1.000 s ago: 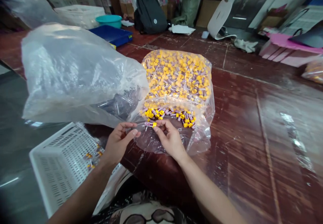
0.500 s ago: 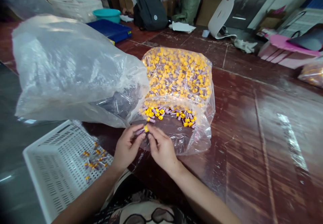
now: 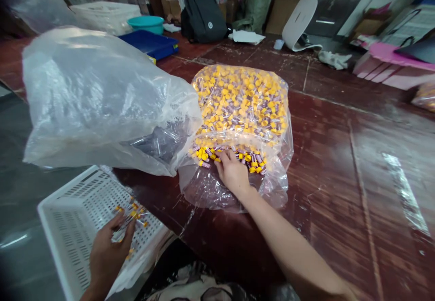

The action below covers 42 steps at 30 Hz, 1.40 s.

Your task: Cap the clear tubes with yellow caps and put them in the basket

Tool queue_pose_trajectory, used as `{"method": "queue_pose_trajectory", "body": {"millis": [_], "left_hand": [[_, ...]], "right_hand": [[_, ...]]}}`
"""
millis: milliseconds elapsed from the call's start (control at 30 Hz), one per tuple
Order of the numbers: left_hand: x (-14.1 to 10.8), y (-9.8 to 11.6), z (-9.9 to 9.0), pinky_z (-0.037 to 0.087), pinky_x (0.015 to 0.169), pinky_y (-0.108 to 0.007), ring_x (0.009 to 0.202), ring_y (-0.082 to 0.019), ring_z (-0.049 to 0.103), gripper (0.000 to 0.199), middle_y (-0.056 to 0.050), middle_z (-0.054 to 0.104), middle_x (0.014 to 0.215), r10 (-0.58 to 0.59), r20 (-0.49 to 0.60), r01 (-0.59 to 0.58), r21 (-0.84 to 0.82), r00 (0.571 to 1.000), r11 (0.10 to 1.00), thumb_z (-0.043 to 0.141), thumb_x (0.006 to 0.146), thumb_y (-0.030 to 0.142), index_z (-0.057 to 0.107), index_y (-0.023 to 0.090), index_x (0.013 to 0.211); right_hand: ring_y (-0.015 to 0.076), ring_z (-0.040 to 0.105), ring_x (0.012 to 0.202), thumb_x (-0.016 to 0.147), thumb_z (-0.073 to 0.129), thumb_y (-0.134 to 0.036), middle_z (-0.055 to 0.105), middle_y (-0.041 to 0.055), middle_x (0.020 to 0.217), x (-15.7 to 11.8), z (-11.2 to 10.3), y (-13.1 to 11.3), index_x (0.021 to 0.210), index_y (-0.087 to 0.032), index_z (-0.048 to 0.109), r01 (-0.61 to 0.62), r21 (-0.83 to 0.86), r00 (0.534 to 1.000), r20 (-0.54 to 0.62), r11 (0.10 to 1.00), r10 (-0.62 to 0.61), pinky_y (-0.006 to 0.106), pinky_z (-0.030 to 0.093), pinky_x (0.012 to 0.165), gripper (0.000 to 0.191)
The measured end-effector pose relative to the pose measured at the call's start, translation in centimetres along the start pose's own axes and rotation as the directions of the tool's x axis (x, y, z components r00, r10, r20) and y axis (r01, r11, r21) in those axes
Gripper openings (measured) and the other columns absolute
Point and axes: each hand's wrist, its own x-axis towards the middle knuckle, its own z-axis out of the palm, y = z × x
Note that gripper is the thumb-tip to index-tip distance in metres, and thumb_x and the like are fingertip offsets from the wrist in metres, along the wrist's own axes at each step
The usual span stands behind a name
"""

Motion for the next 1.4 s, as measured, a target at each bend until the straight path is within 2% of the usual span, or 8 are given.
{"method": "queue_pose_trajectory", "body": {"millis": [133, 267, 367, 500, 733, 867, 1100, 1400], "left_hand": [[1.2, -1.1, -0.2, 0.044, 0.098, -0.053, 0.103, -0.032, 0.063, 0.041, -0.014, 0.068, 0.112, 0.056, -0.062, -0.044, 0.176, 0.996, 0.983, 0.063, 0.088, 0.039, 0.055, 0.019, 0.123], [9.0, 7.4, -0.8, 0.037, 0.105, -0.049, 0.112, -0.028, 0.059, 0.043, -0.013, 0.066, 0.120, 0.282, -0.258, -0.264, 0.101, 0.924, 0.959, 0.067, 0.086, 0.030, 0.053, 0.021, 0.127], [15.5, 13.4, -0.3, 0.035, 0.099, -0.053, 0.116, -0.034, 0.051, 0.027, -0.013, 0.064, 0.115, 0.268, -0.154, -0.238, 0.188, 0.951, 0.953, 0.061, 0.089, 0.033, 0.063, 0.021, 0.114], [19.7, 15.5, 2.0, 0.038, 0.087, -0.053, 0.110, -0.041, 0.047, 0.027, -0.019, 0.061, 0.107, 0.166, 0.052, -0.173, 0.358, 0.985, 0.918, 0.066, 0.083, 0.039, 0.069, 0.013, 0.090], [16.2, 16.0, 1.7, 0.036, 0.100, -0.053, 0.122, -0.036, 0.049, 0.020, -0.012, 0.063, 0.123, 0.413, 0.003, -0.411, 0.111, 0.911, 0.905, 0.062, 0.090, 0.032, 0.066, 0.021, 0.106], [13.4, 18.0, 0.5, 0.044, 0.098, -0.043, 0.109, -0.025, 0.060, 0.027, -0.010, 0.066, 0.112, 0.544, 0.053, -0.535, -0.129, 0.837, 0.835, 0.053, 0.097, 0.033, 0.058, 0.020, 0.120], [11.5, 18.8, 1.5, 0.054, 0.091, -0.037, 0.105, -0.021, 0.062, 0.031, -0.009, 0.060, 0.111, 0.486, 0.143, -0.394, -0.415, 0.862, 0.820, 0.051, 0.098, 0.036, 0.054, 0.020, 0.124], [10.2, 18.3, 1.2, 0.053, 0.094, -0.036, 0.105, -0.021, 0.061, 0.025, -0.009, 0.061, 0.109, 0.381, 0.118, -0.303, -0.414, 0.917, 0.858, 0.047, 0.100, 0.030, 0.054, 0.019, 0.121]], "right_hand": [[0.0227, 0.067, 0.088, 0.096, 0.051, -0.051, 0.065, 0.0084, 0.122, 1.7, 1.1, 1.5, 0.126, -0.022, 0.057, -0.060, -0.270, 0.998, -0.034, 0.961, 0.053, 0.027, 0.042, 0.051, 0.042], [0.0211, 0.066, 0.084, 0.099, 0.047, -0.044, 0.069, 0.0094, 0.111, 2.6, 2.0, 1.2, 0.113, -0.018, 0.061, -0.098, -0.343, 0.994, -0.073, 0.934, 0.077, 0.028, 0.031, 0.050, 0.033], [0.0205, 0.065, 0.080, 0.098, 0.047, -0.040, 0.069, 0.0088, 0.106, 2.2, 1.7, 1.1, 0.113, -0.018, 0.063, -0.093, -0.360, 0.992, -0.117, 0.928, 0.055, 0.028, 0.030, 0.051, 0.031], [0.0205, 0.066, 0.084, 0.096, 0.048, -0.037, 0.068, 0.0076, 0.112, 0.1, -0.2, 1.5, 0.122, -0.022, 0.062, -0.095, -0.234, 0.975, -0.220, 0.968, 0.043, 0.027, 0.038, 0.054, 0.033], [0.0169, 0.066, 0.078, 0.096, 0.054, -0.035, 0.068, 0.0090, 0.112, -2.5, -3.8, -0.3, 0.127, -0.022, 0.059, 0.154, 0.418, 0.972, -0.225, 0.896, -0.062, 0.031, 0.056, 0.069, 0.034], [0.0186, 0.066, 0.097, 0.096, 0.056, -0.026, 0.068, 0.0078, 0.115, -1.8, -4.3, -2.7, 0.122, -0.024, 0.062, 0.293, 0.511, 0.943, -0.294, 0.808, -0.156, 0.035, 0.057, 0.083, 0.027], [0.0192, 0.064, 0.112, 0.096, 0.056, -0.021, 0.070, 0.0068, 0.117, -2.3, -3.9, -3.7, 0.123, -0.026, 0.066, 0.318, 0.550, 0.934, -0.322, 0.772, -0.155, 0.038, 0.055, 0.098, 0.030], [0.0179, 0.051, 0.133, 0.091, 0.041, -0.007, 0.051, 0.0028, 0.148, -4.7, -1.3, -5.1, 0.150, -0.031, 0.041, 0.271, 0.563, 0.954, -0.051, 0.781, -0.294, 0.043, 0.045, 0.113, 0.064]]}}
